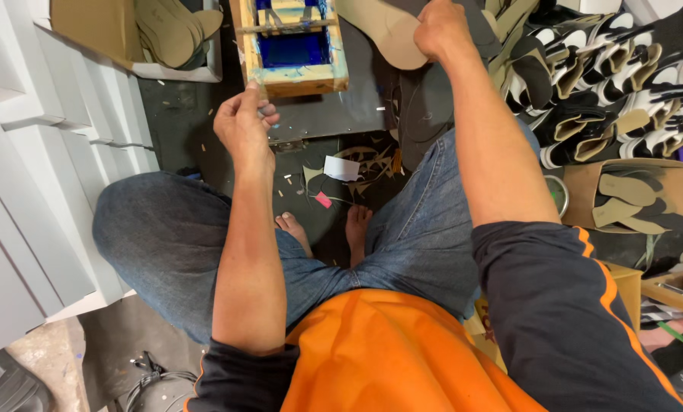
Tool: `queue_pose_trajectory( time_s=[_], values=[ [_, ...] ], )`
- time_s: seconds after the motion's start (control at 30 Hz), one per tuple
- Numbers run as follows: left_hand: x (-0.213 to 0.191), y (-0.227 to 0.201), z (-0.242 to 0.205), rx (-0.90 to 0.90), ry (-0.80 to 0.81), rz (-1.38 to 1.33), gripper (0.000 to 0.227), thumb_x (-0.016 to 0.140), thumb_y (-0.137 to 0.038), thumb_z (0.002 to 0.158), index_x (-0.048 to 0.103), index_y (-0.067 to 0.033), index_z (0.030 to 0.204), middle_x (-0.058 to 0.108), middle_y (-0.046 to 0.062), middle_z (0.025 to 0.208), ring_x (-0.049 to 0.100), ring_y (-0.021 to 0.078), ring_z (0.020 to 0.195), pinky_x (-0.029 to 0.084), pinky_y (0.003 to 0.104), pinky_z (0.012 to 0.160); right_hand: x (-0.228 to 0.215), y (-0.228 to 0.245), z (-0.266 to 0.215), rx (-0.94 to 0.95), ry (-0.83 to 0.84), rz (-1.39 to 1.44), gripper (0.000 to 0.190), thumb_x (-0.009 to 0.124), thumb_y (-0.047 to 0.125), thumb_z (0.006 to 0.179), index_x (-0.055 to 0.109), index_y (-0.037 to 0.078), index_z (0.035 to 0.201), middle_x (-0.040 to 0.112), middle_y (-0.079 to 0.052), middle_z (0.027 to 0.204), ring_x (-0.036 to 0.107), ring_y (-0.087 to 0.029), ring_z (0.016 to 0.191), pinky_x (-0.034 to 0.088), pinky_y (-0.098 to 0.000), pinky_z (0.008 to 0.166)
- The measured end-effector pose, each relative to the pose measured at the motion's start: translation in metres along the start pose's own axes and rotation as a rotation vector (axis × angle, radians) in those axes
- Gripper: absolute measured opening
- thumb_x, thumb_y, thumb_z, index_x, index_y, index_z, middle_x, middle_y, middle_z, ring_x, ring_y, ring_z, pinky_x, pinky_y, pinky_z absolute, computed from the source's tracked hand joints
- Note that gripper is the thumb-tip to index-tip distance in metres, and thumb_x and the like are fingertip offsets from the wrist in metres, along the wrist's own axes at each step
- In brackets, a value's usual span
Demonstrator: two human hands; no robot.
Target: The person is sitting on the floor in a workshop, using a wooden frame with blue ink to stamp a design onto beige shoe insoles. They repeatedly pick up an insole, press it onto the inked frame, and place it down to dry.
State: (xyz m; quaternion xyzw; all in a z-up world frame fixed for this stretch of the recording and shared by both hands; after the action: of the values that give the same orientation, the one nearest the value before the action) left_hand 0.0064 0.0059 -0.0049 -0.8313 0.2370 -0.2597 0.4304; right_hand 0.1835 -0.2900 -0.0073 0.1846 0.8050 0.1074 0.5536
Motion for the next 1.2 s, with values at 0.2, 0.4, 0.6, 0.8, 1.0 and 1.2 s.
queue_pose_trajectory(
  time_s=[0.2,0.4,0.6,0.8,1.0,1.2],
  values=[
    [-0.001,0.006,0.007,0.028,0.018,-0.005,0.026,0.075,-0.025,0.083,0.065,-0.0018,0.083,0.065,0.011,0.069,0.064,0.0181,0.057,0.056,0.029,0.050,0.026,-0.009,0.034,-0.202,0.105,-0.129,0.054,0.045,-0.004,0.077,0.079,0.024,0.109,0.075,0.001,0.112,0.068,-0.019,0.108,0.050,-0.0375,0.086],
    [-0.003,-0.002,0.003,0.037,0.042,0.046,0.029,0.076,-0.028,0.082,0.066,-0.0018,0.085,0.066,0.011,0.070,0.066,0.0174,0.058,0.058,0.029,0.051,0.063,0.038,0.002,-0.431,0.070,-0.012,0.038,0.051,-0.004,0.095,0.074,0.010,0.121,0.070,-0.021,0.119,0.065,-0.043,0.107,0.053,-0.0548,0.082],
    [-0.009,-0.003,0.001,0.066,0.100,0.098,0.032,0.074,-0.032,0.083,0.069,-0.0015,0.092,0.069,0.012,0.078,0.070,0.0197,0.067,0.064,0.032,0.057,0.077,0.032,0.021,-0.584,0.002,-0.088,0.047,0.045,-0.010,0.089,0.074,0.006,0.123,0.071,-0.022,0.118,0.064,-0.043,0.110,0.053,-0.0564,0.087],
    [-0.007,-0.003,0.000,0.078,0.089,0.083,0.030,0.074,-0.030,0.084,0.067,-0.0012,0.088,0.068,0.012,0.075,0.068,0.0187,0.064,0.061,0.030,0.054,0.075,0.024,0.024,-0.539,-0.001,-0.207,0.044,0.050,-0.008,0.093,0.073,0.009,0.127,0.064,-0.024,0.122,0.060,-0.046,0.109,0.053,-0.0586,0.079],
    [-0.007,-0.004,-0.001,0.077,0.097,0.096,0.030,0.073,-0.030,0.085,0.068,-0.0010,0.089,0.069,0.011,0.077,0.068,0.0178,0.064,0.061,0.030,0.054,0.061,0.042,0.004,-0.351,0.112,-0.188,0.053,0.045,-0.012,0.094,0.067,0.014,0.135,0.059,-0.021,0.134,0.057,-0.045,0.116,0.054,-0.0577,0.079],
    [-0.005,-0.001,0.005,0.049,0.058,0.069,0.030,0.075,-0.029,0.082,0.068,-0.0004,0.085,0.067,0.012,0.070,0.066,0.0175,0.058,0.059,0.028,0.051,0.062,0.037,0.006,-0.373,0.094,-0.201,0.048,0.045,-0.003,0.098,0.064,0.013,0.139,0.053,-0.018,0.132,0.050,-0.044,0.122,0.050,-0.0559,0.090]
  ],
)
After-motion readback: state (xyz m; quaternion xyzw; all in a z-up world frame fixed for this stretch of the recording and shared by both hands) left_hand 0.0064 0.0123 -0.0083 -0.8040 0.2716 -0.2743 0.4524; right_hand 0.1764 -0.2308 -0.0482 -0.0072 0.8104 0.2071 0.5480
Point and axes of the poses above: each hand's wrist, its own z-axis towards the middle knuckle, its own x-axis out of the palm, y = z × x, the point moved 1 cm from there along z, towards the middle knuckle
